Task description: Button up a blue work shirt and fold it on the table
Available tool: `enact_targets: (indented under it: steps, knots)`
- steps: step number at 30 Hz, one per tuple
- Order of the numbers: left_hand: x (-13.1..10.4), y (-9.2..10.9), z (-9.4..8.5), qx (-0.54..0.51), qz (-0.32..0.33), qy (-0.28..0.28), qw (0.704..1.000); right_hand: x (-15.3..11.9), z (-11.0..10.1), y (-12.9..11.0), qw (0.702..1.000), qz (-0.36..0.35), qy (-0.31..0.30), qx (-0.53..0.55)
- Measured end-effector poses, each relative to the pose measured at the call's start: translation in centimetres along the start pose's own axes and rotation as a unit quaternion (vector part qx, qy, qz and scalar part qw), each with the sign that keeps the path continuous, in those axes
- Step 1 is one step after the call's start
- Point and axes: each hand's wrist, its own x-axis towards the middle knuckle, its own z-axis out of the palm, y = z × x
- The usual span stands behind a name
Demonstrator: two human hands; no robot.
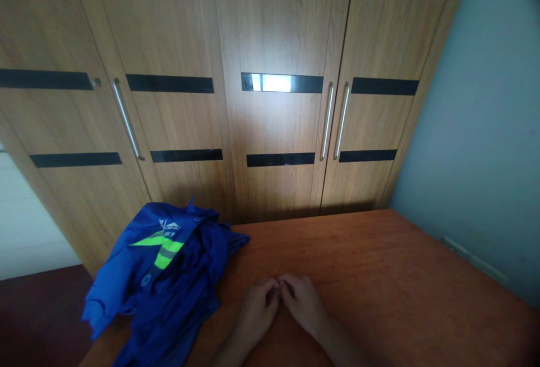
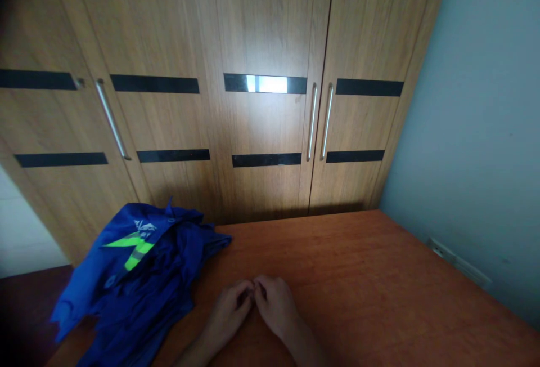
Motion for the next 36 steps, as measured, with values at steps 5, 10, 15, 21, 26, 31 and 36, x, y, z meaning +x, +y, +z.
enact_targets:
  steps: [5,10,15,21,26,31,36]
  knots:
    - [0.0,0.2,-0.2,-0.002,-0.006,-0.007,1.000,0.0,0.0,0.1,1.000,-0.005,0.001,0.001]
    - [0.0,0.4,-0.3,-0.004,-0.005,-0.007,1.000,0.1,0.1,0.1,1.000,0.004,0.002,-0.011]
    - [0.0,0.1,-0.1,0.000,0.000,-0.007,1.000,0.1,0.2,0.2,1.000,0.005,0.000,-0.009]
    - [0.0,0.2,-0.1,0.000,0.003,-0.002,1.000,0.0,0.2,0.2,1.000,-0.003,0.004,0.003]
    - [-0.1,0.4,-0.2,0.002,0.008,-0.001,1.000,0.1,-0.1,0.1,1.000,0.000,-0.005,-0.015]
    - [-0.5,0.8,0.0,0.032,0.034,0.020,0.999,0.3,-1.0,0.9,0.999,0.004,0.020,-0.033]
    - [-0.3,3.4,-3.8,0.197,0.084,0.145,0.966,0.7,-1.9,2.3,0.996,0.040,0.048,-0.064]
